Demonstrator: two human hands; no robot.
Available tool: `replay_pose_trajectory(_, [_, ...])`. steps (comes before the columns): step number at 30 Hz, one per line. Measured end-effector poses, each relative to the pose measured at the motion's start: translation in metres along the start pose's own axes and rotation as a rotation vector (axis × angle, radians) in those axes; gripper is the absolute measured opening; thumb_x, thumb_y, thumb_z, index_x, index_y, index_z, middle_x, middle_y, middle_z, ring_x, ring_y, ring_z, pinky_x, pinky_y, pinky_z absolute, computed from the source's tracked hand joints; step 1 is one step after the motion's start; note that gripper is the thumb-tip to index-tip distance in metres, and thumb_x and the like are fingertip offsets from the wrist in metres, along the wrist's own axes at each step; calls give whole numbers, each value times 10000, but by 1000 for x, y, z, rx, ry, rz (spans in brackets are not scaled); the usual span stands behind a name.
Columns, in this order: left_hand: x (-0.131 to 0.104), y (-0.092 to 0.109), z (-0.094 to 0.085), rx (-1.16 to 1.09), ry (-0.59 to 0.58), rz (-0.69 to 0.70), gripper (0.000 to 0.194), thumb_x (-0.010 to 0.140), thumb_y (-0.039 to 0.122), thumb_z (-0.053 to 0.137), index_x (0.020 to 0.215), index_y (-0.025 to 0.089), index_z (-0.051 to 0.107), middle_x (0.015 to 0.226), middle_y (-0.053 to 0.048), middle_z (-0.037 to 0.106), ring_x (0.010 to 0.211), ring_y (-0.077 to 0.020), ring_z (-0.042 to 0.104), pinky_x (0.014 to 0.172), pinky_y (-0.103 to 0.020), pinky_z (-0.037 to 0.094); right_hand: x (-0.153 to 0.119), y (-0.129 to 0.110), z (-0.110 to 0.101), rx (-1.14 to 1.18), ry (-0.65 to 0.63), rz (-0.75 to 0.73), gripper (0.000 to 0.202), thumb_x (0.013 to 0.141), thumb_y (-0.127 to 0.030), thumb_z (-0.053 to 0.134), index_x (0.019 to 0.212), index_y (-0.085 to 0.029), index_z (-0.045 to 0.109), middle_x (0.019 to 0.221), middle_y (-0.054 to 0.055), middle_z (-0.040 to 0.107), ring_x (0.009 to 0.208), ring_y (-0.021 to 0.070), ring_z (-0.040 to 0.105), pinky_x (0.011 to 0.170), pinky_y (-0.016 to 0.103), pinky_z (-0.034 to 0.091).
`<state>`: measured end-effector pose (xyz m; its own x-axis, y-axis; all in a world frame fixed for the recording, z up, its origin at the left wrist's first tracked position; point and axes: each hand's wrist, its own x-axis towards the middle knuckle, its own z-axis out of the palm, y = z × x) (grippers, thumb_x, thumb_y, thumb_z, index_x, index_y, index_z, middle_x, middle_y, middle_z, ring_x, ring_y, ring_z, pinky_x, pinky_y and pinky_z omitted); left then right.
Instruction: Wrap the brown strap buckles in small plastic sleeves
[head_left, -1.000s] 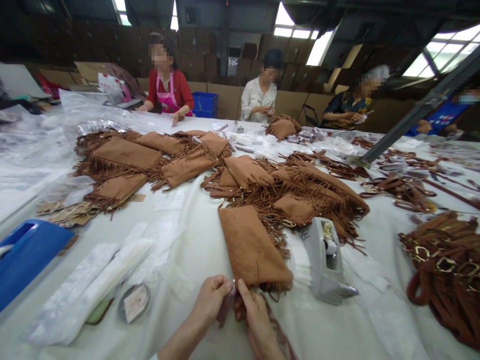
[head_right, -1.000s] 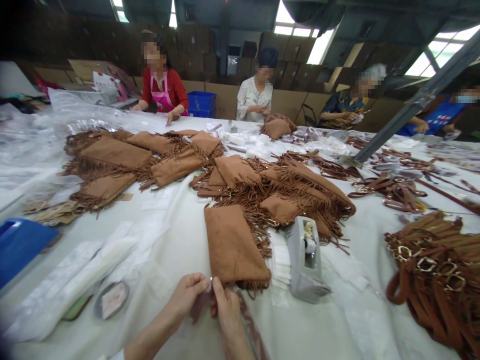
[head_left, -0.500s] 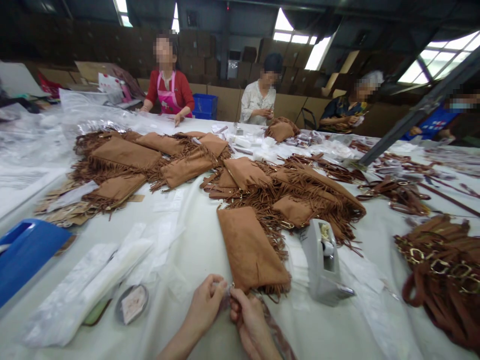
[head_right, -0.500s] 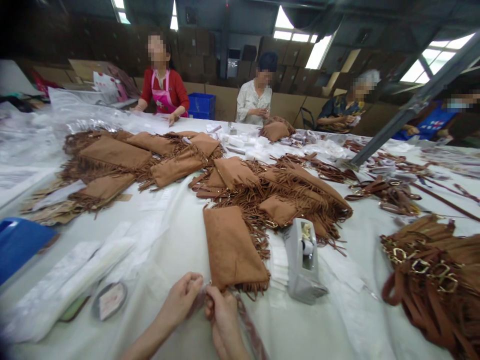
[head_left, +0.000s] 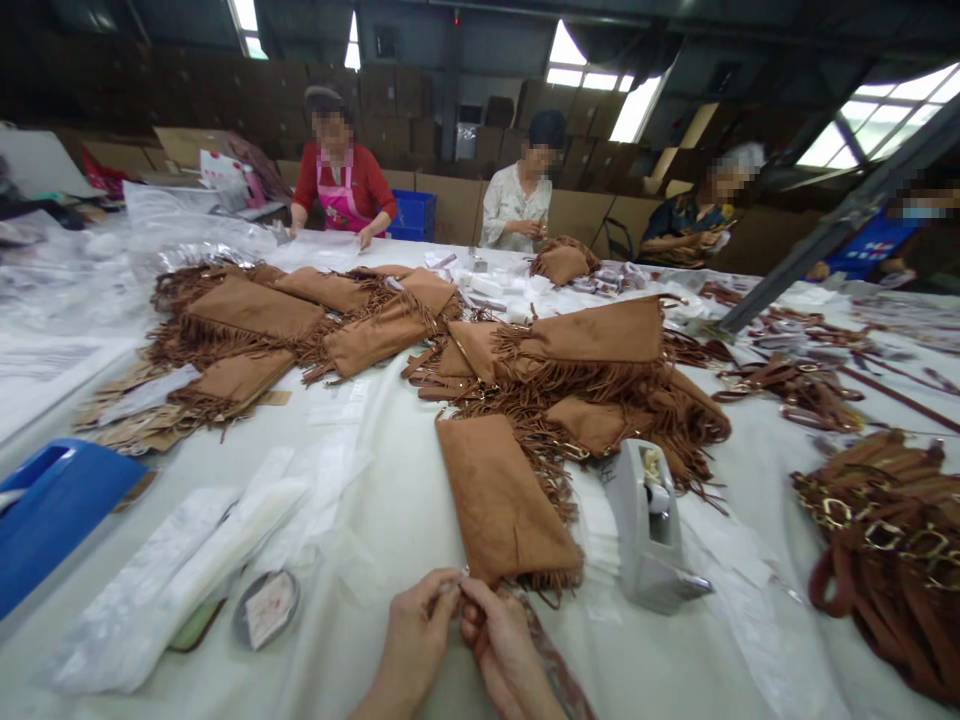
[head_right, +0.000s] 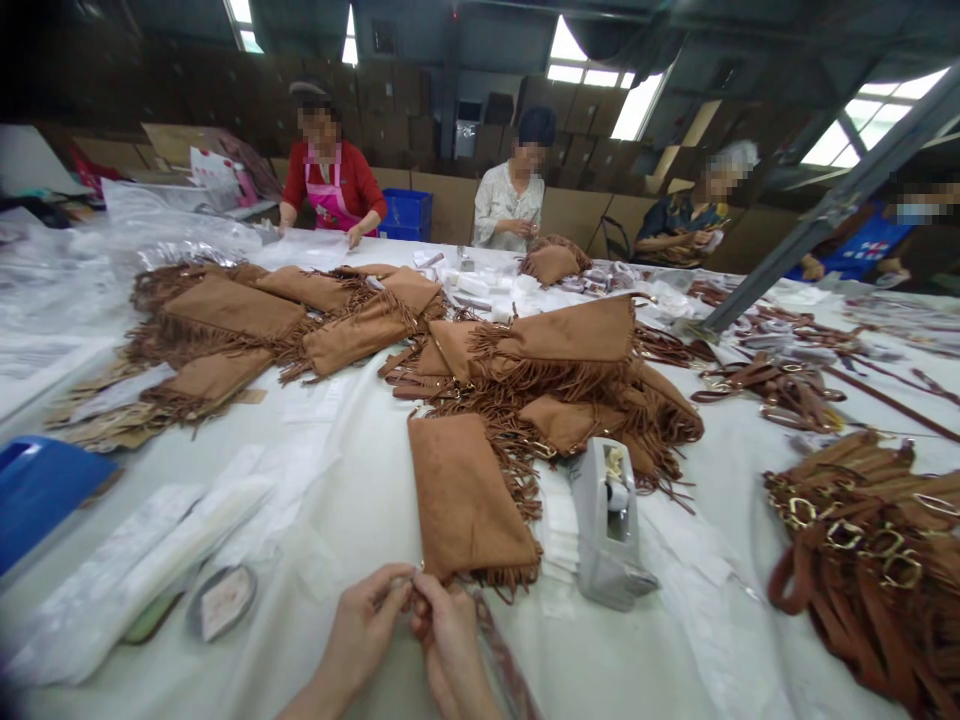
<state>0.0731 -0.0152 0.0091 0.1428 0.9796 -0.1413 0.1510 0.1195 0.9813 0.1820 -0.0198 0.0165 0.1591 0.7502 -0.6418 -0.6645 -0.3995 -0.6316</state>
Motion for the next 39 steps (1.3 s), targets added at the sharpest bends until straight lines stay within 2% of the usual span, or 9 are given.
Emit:
replay_pose_trajectory(8, [-4,5,-5,232,-80,151,295,897,318,388,931,222,665,805,-44,703,793,-173,650,763,-260,492,-4,0,-4,-11,-60,8,250,584,-316,819,660,-131,669,566,-20,587,506,84,511,474,186,446])
replay_pose_trajectory(19, [12,10,-1,-1,-112,-297,366,743,528,547,723,162,552,589,-15,646,407,-89,462,404,-195,317,9,-1,-16,-316,-170,-66,340,575,-436,791,591,-139,625,450,-41,515,368,54,363,363,183,294])
replay_pose_trajectory(23, [13,6,-3,-78,-106,-379,355,672,516,596,666,164,545,548,6,610,359,-53,356,374,-186,223,-4,-20,-28,-685,-212,-119,393,687,-509,653,507,-162,613,392,-23,514,340,83,389,374,215,309])
replay_pose_trajectory(25, [12,2,-6,-99,-117,-424,384,644,544,605,651,166,540,509,28,574,337,-39,290,360,-186,178,-17,-48,-41,-870,-67,-334,410,732,-514,589,511,-172,631,420,2,562,395,123,474,418,235,361])
replay_pose_trajectory(28, [10,-4,-11,-134,-170,-482,439,612,604,611,629,174,525,391,91,426,313,-32,194,350,-188,115,-36,-108,-73,-892,490,-791,425,749,-541,542,767,-155,717,710,79,713,668,215,624,623,286,471])
replay_pose_trajectory(31, [9,-5,-12,-168,-205,-498,466,607,636,612,628,181,516,356,119,338,302,-31,156,350,-189,77,-41,-161,-111,-994,929,-936,544,740,-572,508,948,-112,712,959,179,710,872,297,626,772,374,464])
replay_pose_trajectory(33, [8,-5,-10,-179,-189,-482,471,603,639,621,629,180,516,374,110,375,302,-25,153,354,-187,66,-34,-181,-131,-1087,917,-825,546,705,-591,530,842,-105,736,930,202,715,910,342,618,802,414,450])
replay_pose_trajectory(36, [6,-6,-7,-193,-136,-450,473,581,634,644,623,178,526,404,92,432,316,-25,167,366,-187,63,-22,-189,-143,-1025,707,-682,492,675,-577,567,722,-119,741,795,156,739,830,333,649,759,399,469])
replay_pose_trajectory(39, [5,-9,-7,-198,-118,-439,481,577,643,646,622,176,542,390,91,418,325,-32,168,375,-190,66,-21,-185,-145,-863,716,-720,419,647,-513,619,732,-121,739,790,130,746,828,318,660,778,388,476])
